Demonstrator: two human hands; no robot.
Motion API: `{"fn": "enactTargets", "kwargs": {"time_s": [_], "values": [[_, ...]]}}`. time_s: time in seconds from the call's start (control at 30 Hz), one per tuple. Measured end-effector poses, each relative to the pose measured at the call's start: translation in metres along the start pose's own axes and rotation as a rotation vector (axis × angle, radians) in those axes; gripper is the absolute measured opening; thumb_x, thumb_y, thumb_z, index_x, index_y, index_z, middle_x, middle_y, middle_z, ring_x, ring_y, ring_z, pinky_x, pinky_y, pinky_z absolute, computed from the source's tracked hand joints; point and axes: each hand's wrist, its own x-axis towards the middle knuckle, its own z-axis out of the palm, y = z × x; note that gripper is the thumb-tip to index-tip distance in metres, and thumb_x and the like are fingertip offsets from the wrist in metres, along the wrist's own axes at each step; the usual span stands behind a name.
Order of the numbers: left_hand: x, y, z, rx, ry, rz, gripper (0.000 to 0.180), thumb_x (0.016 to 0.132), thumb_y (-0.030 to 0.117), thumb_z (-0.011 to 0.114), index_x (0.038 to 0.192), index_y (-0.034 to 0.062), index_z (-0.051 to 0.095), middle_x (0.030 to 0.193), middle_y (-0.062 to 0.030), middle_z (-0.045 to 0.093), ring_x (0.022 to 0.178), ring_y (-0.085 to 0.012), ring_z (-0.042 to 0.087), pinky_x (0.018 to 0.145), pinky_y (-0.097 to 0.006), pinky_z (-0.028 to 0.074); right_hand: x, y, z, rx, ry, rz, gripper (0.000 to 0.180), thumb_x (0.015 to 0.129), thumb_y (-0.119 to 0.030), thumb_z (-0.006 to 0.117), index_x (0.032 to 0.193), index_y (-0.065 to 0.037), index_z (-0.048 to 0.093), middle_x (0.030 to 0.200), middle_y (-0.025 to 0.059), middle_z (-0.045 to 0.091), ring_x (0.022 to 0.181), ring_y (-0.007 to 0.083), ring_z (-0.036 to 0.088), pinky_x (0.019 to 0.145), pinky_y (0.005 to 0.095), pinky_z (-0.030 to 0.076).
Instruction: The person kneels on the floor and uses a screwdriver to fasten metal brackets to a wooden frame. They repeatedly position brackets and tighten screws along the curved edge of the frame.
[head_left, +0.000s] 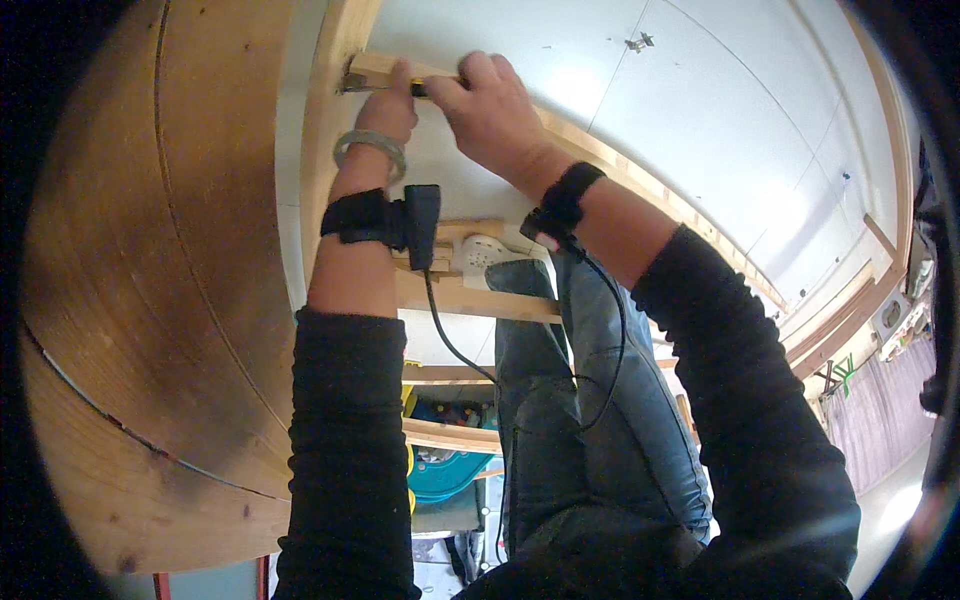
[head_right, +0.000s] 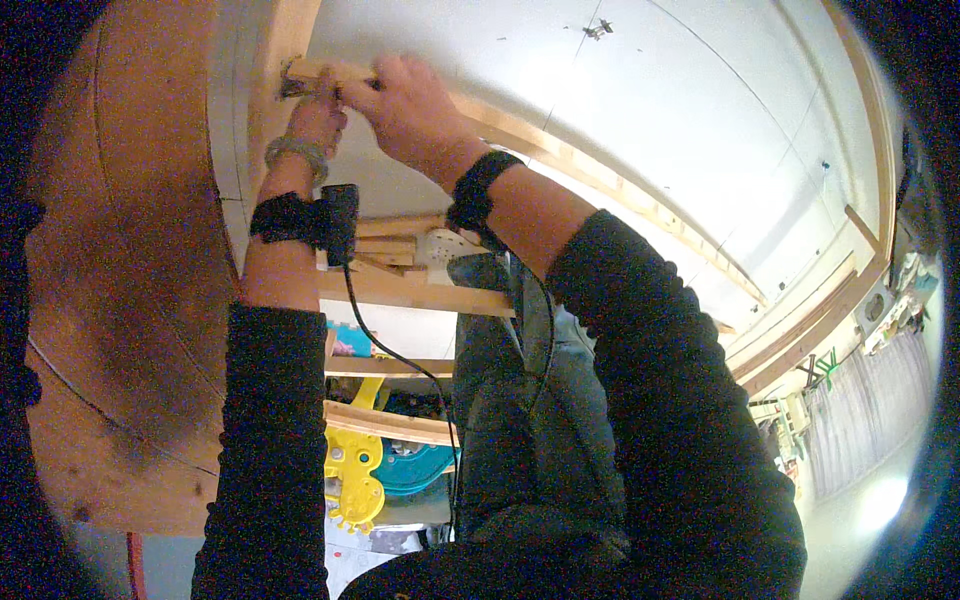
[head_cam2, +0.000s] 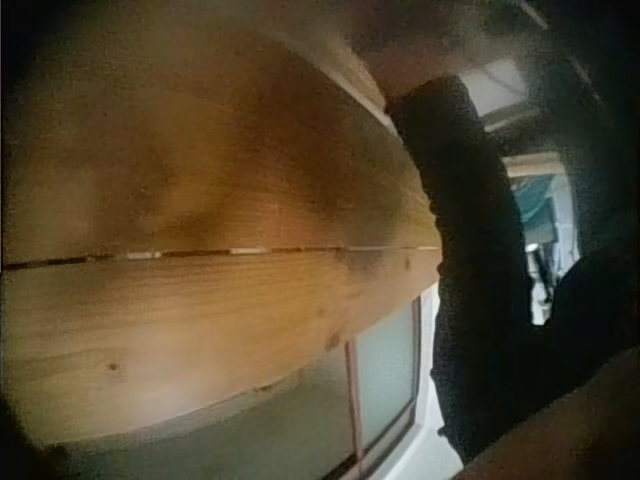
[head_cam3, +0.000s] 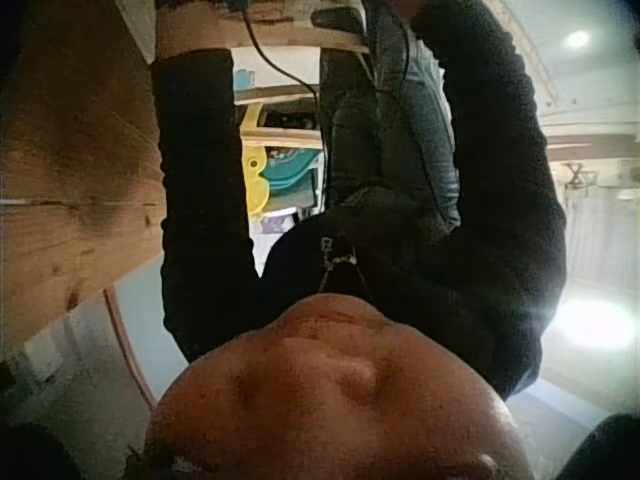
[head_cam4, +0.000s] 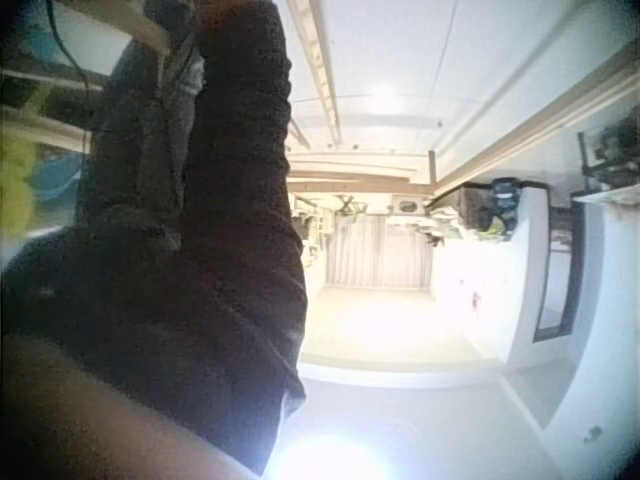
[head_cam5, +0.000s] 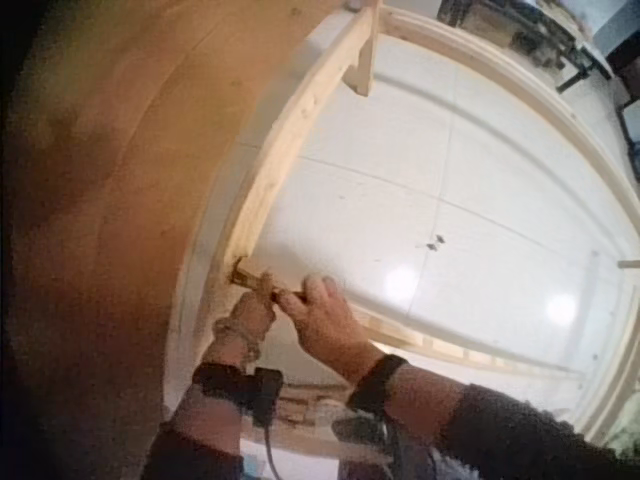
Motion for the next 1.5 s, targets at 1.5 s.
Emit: {"fn": "enactTargets", "kwargs": {"time_s": [1.5], "values": [[-0.010, -0.030, 0.011, -0.145, 0.054, 0.159, 0.040, 0.090, 0.036, 0.043, 0.078, -0.0012, 0.050, 0.071, -0.0156, 0.057, 0.063, -0.0218, 0.059, 0.050, -0.032, 0.048, -0.014, -0.028, -0.003, 0.149, -0.268, 0.071, 0.023, 0.083, -0.025, 0.058, 0.101, -0.011, 0.055, 0.084, 0.0117, 0.058, 0.083, 0.0323, 0.059, 0.071, 0.0420, 0.048]]}}
